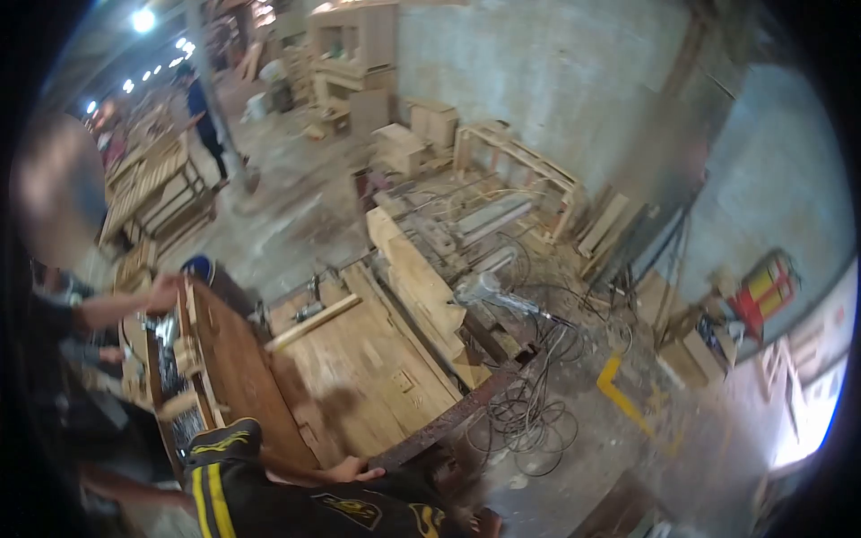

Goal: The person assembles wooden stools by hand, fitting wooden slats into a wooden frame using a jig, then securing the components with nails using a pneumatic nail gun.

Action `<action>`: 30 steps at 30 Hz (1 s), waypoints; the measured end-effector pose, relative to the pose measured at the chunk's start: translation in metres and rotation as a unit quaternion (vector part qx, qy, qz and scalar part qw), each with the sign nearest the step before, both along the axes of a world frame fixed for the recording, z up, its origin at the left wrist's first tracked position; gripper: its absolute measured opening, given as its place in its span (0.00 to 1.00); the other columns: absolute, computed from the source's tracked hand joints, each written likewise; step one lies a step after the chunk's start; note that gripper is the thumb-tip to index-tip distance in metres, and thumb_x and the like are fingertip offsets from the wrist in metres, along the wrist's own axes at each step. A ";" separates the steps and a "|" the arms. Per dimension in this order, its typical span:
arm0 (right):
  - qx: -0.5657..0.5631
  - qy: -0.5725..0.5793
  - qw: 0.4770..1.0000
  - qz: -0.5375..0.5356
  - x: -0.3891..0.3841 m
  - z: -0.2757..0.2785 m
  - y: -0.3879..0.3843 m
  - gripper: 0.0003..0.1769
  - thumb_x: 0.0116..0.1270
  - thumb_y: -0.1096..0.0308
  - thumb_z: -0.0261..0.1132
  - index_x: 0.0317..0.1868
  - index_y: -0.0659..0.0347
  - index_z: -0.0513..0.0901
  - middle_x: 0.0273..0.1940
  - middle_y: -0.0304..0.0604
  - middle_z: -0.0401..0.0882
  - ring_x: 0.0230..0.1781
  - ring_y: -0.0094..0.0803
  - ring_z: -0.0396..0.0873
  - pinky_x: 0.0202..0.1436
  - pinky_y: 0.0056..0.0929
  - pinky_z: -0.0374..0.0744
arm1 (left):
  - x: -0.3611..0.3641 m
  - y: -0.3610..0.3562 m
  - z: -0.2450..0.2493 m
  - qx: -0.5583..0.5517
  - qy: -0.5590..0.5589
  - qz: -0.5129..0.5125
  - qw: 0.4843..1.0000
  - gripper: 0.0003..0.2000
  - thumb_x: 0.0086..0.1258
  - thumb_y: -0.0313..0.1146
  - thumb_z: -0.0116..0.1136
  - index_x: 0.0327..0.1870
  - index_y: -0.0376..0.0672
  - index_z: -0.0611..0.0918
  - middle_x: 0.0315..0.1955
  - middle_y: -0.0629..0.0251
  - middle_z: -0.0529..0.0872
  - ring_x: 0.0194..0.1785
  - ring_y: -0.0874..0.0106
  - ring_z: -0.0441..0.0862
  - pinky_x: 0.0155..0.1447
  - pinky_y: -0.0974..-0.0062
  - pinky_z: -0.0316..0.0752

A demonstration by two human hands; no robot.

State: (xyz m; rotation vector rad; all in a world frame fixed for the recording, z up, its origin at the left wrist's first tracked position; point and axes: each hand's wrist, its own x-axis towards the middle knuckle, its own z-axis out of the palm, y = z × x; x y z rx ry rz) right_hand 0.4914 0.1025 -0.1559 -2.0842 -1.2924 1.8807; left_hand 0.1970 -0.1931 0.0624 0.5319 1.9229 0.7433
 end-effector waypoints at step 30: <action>0.571 0.142 0.583 0.561 -0.305 0.223 -0.035 0.14 0.61 0.55 0.61 0.36 0.54 0.87 0.27 0.45 0.85 0.33 0.46 0.82 0.48 0.40 0.70 | 0.013 0.006 0.042 -0.065 0.166 0.114 0.977 0.43 0.58 0.78 0.44 0.41 0.37 0.85 0.32 0.44 0.86 0.43 0.47 0.84 0.48 0.54 0.77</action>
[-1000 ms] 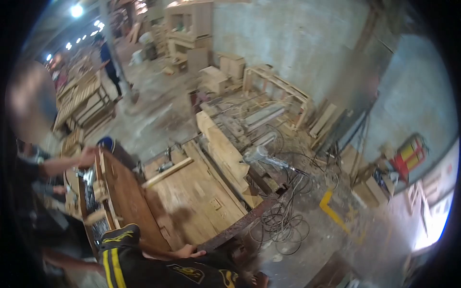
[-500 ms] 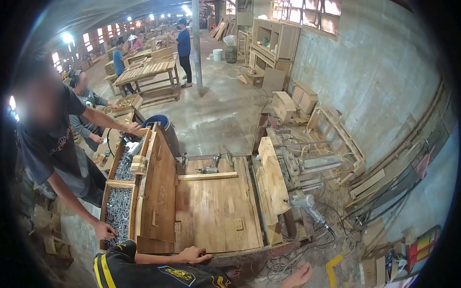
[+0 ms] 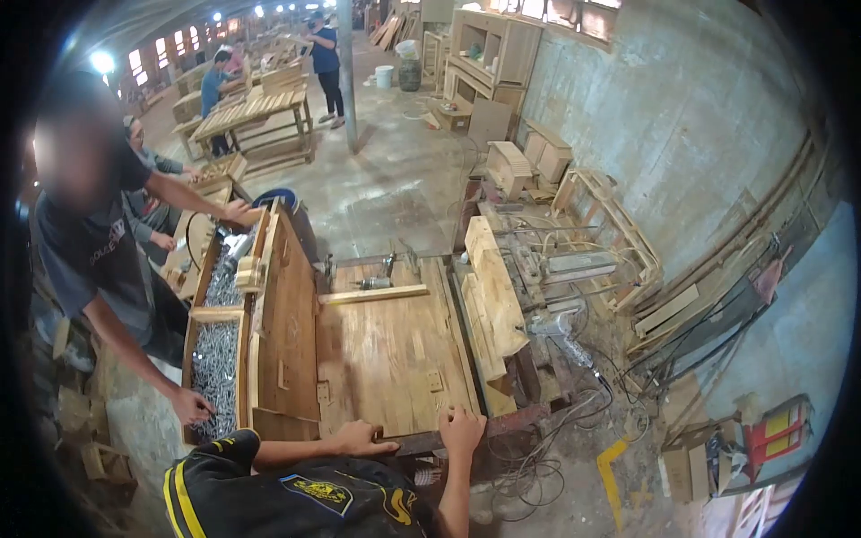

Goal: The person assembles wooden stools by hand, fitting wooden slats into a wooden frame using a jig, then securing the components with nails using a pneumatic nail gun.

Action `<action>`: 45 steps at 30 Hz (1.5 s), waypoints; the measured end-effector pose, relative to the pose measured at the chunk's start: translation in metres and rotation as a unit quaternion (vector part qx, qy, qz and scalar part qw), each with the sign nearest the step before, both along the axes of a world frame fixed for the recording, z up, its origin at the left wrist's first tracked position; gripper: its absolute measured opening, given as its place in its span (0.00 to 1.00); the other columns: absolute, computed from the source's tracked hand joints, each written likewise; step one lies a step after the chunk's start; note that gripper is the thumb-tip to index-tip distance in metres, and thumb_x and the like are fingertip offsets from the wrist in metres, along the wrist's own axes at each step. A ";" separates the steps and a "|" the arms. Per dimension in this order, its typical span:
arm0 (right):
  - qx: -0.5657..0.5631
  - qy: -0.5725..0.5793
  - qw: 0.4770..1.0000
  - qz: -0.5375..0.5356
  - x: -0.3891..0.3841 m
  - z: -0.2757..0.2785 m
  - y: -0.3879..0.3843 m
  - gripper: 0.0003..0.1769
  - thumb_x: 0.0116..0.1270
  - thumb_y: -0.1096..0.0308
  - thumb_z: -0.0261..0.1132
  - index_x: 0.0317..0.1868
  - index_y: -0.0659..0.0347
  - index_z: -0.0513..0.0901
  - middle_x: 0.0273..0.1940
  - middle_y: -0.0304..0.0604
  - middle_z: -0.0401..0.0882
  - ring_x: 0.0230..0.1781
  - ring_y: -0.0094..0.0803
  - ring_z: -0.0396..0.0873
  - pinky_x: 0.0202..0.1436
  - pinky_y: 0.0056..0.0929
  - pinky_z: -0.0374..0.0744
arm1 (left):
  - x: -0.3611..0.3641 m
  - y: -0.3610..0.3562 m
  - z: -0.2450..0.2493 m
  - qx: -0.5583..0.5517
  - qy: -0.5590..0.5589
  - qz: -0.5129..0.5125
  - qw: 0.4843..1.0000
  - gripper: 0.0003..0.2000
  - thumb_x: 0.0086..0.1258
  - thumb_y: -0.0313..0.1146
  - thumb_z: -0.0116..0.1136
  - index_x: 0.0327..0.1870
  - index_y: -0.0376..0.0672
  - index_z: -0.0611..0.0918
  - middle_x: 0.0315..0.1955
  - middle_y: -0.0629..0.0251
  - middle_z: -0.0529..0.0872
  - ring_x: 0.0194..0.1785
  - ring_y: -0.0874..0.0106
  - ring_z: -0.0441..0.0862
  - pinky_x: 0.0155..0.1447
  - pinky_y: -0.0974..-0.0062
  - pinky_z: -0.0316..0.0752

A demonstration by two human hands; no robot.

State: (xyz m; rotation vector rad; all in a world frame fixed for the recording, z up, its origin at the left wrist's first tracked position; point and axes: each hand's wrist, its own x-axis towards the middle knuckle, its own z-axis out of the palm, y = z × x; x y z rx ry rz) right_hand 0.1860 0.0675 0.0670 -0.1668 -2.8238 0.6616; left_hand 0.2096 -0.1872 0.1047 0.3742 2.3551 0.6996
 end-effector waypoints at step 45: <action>0.067 -0.104 0.992 0.032 -0.009 0.006 -0.011 0.13 0.62 0.57 0.61 0.32 0.56 0.86 0.25 0.42 0.84 0.29 0.41 0.81 0.44 0.36 0.68 | 0.030 -0.309 0.054 0.239 0.226 0.575 0.750 0.11 0.75 0.35 0.49 0.32 0.40 0.76 0.22 0.64 0.77 0.30 0.74 0.77 0.36 0.71 0.73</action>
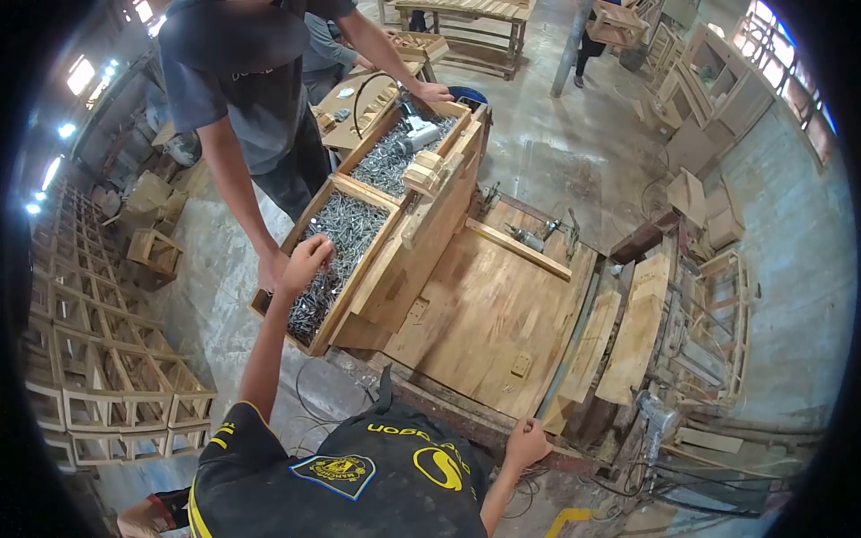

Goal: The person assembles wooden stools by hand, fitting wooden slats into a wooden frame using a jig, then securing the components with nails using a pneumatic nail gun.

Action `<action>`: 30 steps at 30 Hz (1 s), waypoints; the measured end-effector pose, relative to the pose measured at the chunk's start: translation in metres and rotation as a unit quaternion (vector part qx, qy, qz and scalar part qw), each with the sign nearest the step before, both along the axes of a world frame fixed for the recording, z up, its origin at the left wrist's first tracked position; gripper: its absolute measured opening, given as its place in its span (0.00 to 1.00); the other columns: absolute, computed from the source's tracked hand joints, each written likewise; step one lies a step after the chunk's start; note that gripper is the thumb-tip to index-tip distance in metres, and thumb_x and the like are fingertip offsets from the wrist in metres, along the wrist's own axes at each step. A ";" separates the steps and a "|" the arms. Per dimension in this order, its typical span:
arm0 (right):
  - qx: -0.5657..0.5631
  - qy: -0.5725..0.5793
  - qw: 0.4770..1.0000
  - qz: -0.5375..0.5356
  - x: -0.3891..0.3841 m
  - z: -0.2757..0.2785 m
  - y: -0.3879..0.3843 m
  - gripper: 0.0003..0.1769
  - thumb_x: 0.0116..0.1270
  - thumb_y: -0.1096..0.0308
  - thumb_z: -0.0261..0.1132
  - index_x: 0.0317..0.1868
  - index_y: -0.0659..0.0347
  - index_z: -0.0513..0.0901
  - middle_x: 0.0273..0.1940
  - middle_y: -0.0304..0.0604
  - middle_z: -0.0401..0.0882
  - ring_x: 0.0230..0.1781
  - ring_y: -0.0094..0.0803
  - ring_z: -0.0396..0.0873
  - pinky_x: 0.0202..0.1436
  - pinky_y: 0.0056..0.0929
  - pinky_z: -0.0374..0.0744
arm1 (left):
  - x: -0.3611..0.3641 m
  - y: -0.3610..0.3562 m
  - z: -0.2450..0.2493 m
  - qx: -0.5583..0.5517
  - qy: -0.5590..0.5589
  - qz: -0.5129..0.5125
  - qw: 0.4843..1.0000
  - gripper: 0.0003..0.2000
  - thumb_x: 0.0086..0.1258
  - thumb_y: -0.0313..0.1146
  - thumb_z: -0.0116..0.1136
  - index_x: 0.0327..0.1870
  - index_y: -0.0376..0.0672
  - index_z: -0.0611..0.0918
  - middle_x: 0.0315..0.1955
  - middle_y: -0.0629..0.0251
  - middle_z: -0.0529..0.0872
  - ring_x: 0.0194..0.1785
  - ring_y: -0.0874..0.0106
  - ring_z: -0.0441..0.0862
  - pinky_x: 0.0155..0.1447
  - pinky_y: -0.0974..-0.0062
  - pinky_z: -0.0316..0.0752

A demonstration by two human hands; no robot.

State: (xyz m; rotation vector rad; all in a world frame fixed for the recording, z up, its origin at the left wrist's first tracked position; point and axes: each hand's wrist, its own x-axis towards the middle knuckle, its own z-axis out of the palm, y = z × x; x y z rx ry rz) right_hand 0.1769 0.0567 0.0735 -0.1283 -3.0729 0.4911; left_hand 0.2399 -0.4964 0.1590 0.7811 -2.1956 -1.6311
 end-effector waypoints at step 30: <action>-0.249 0.031 0.962 0.108 -0.051 0.028 -0.073 0.08 0.60 0.69 0.63 0.35 0.63 0.85 0.30 0.53 0.83 0.31 0.47 0.83 0.38 0.38 0.79 | 0.011 0.033 0.019 0.392 0.115 0.138 0.902 0.26 0.60 0.11 0.44 0.62 0.33 0.66 0.47 0.49 0.76 0.34 0.71 0.76 0.36 0.80 0.75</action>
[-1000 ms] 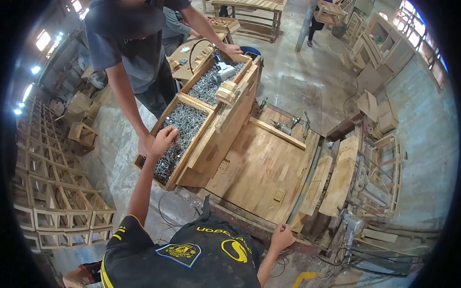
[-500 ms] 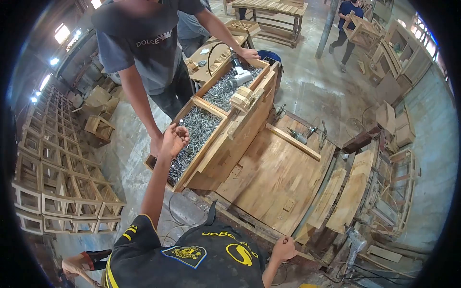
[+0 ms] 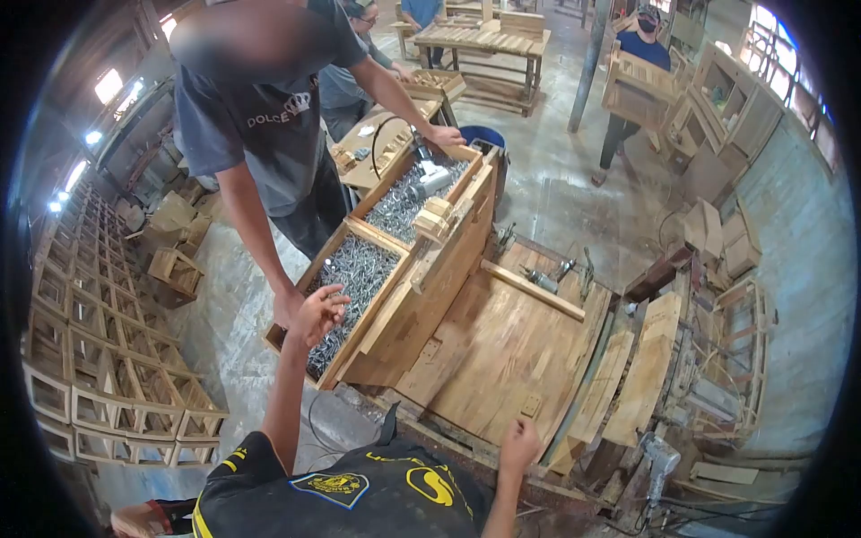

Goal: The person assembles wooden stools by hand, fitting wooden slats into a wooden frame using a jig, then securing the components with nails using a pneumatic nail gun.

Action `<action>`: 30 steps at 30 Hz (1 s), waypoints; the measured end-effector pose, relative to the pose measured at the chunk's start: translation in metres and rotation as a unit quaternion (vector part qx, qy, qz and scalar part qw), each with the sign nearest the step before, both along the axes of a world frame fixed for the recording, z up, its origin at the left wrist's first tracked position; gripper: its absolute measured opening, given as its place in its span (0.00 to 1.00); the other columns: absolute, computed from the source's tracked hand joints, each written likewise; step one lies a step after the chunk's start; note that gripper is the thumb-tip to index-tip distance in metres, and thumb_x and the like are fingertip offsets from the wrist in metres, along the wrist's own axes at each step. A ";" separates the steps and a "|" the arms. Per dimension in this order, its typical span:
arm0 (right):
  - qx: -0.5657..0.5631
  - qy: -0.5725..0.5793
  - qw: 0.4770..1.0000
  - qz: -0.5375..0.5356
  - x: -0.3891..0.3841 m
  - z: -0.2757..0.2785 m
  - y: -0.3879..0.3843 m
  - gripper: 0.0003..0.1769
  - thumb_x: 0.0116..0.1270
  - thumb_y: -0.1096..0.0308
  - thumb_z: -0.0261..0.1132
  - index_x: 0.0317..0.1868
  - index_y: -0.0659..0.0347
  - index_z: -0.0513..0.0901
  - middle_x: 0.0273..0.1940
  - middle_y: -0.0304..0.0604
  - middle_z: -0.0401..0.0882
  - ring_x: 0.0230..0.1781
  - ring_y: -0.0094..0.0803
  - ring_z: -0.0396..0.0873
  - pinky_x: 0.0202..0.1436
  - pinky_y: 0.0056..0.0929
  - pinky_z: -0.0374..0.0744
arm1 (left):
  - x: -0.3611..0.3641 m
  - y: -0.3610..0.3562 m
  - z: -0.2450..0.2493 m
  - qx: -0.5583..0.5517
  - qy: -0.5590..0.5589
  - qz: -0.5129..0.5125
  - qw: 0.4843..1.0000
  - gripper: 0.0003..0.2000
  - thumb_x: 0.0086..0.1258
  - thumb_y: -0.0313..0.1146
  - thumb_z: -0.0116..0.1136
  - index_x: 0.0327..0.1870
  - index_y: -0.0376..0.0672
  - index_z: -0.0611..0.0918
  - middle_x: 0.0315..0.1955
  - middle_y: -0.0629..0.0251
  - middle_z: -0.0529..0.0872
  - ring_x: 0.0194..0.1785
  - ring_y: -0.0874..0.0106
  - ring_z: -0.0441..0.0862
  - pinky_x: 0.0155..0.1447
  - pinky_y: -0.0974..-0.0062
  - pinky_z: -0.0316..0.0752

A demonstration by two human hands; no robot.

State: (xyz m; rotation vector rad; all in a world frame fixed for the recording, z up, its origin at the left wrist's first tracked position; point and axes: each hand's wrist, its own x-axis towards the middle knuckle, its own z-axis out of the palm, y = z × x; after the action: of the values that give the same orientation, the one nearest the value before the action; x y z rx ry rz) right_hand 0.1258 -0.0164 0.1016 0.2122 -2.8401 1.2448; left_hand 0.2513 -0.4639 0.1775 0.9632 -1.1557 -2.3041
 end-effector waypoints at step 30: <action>-0.151 0.192 0.819 0.520 0.001 0.015 -0.368 0.04 0.62 0.66 0.67 0.34 0.56 0.84 0.33 0.42 0.82 0.40 0.44 0.78 0.47 0.42 0.72 | 0.045 0.168 -0.010 0.133 -0.048 -0.145 0.979 0.18 0.75 0.31 0.55 0.62 0.33 0.71 0.49 0.45 0.83 0.45 0.68 0.84 0.50 0.73 0.82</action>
State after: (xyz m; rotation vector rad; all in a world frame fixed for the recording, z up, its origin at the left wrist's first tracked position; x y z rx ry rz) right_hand 0.1268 -0.3844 0.1164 1.9118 -2.0494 1.4575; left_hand 0.2961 -0.2960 0.1675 1.0698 -1.1062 -2.7276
